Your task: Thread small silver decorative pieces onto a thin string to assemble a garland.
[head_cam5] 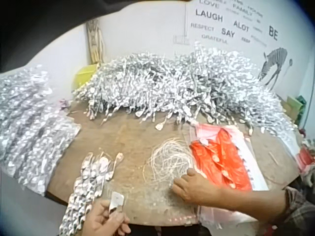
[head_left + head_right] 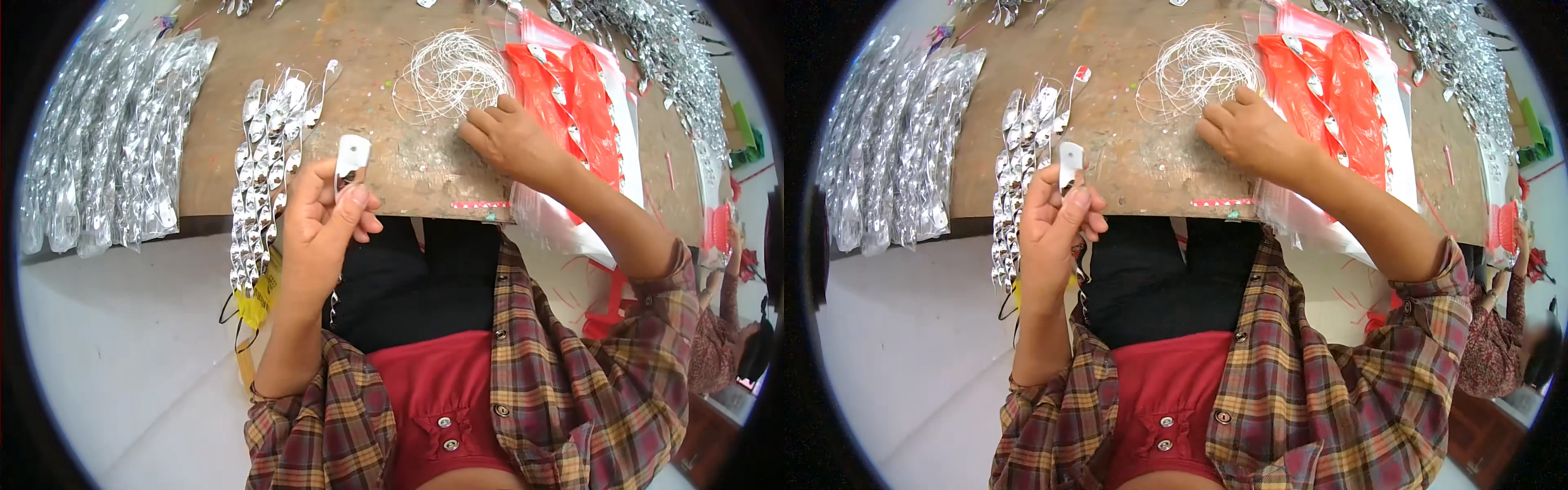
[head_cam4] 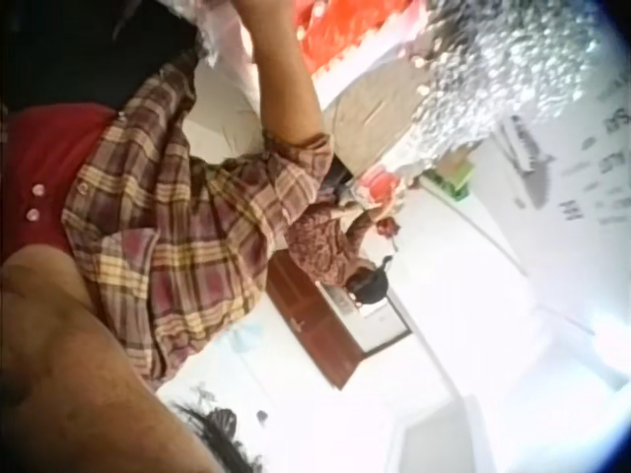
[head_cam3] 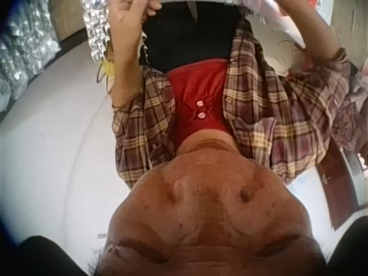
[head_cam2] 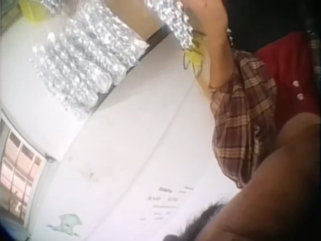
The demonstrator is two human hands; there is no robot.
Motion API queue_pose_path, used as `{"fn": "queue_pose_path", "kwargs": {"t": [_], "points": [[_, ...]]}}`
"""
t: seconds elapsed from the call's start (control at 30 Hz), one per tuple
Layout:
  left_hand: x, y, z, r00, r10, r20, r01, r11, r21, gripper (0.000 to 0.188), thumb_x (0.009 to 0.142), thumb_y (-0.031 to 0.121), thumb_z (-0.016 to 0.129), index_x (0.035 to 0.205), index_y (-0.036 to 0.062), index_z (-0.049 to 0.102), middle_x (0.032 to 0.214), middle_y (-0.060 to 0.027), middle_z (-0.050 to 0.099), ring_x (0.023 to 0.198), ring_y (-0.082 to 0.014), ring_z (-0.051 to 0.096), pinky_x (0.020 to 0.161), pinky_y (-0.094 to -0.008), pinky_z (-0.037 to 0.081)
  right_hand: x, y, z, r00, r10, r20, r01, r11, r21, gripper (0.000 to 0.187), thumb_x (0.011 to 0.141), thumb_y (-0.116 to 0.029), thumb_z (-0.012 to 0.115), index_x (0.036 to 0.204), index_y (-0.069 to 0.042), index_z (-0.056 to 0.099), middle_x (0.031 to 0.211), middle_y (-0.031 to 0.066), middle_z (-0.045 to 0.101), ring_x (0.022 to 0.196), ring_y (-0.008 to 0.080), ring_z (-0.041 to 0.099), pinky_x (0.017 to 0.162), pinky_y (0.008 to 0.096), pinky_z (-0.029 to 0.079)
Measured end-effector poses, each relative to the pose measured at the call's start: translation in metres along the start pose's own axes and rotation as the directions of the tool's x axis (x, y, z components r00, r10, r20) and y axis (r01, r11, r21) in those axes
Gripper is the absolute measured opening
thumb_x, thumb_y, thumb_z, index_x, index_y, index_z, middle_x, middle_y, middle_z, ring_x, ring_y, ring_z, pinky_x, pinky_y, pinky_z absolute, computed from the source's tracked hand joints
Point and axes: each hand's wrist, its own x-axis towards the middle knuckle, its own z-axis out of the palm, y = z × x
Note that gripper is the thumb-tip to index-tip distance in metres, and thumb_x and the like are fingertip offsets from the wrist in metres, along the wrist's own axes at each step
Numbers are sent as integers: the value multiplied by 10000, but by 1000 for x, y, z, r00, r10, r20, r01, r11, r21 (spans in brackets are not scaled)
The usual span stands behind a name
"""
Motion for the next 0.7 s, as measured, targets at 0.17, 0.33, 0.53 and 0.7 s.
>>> {"fn": "queue_pose_path", "kwargs": {"t": [0.17,0.33,0.53,0.7], "points": [[-8,-12,3,1000,2,4,-2,1000,-26,341,905,140,544,1204,9,448,878,-86,606,656,-91,574,577,-189,449,6,-39,-1,998,51,-32,-38,951,307,168,755,-118,520,896,-36,482,966,119,526,778,242,539,707,347,371],[-7,-13,7,998,-18,58,19,1000,-23,354,906,154,549,1215,12,453,873,-89,614,654,-95,571,562,-194,442,-2,-96,-49,989,144,18,-93,538,838,167,788,16,526,946,-31,499,909,162,562,770,323,532,672,407,418],[-10,-15,15,994,5,113,-1,999,-33,395,906,129,538,1280,25,467,943,-28,564,694,-60,479,606,-185,407,5,-93,-67,794,477,377,-263,-289,920,97,884,-37,511,975,-19,482,832,96,568,724,174,571,671,281,461],[-11,-10,27,975,141,169,-157,984,89,395,917,111,514,1303,40,467,931,-44,529,764,-94,484,688,-217,419,6,-97,-66,716,657,235,81,-413,907,156,895,-55,519,1033,-18,457,794,97,587,678,152,590,655,261,485]]}}
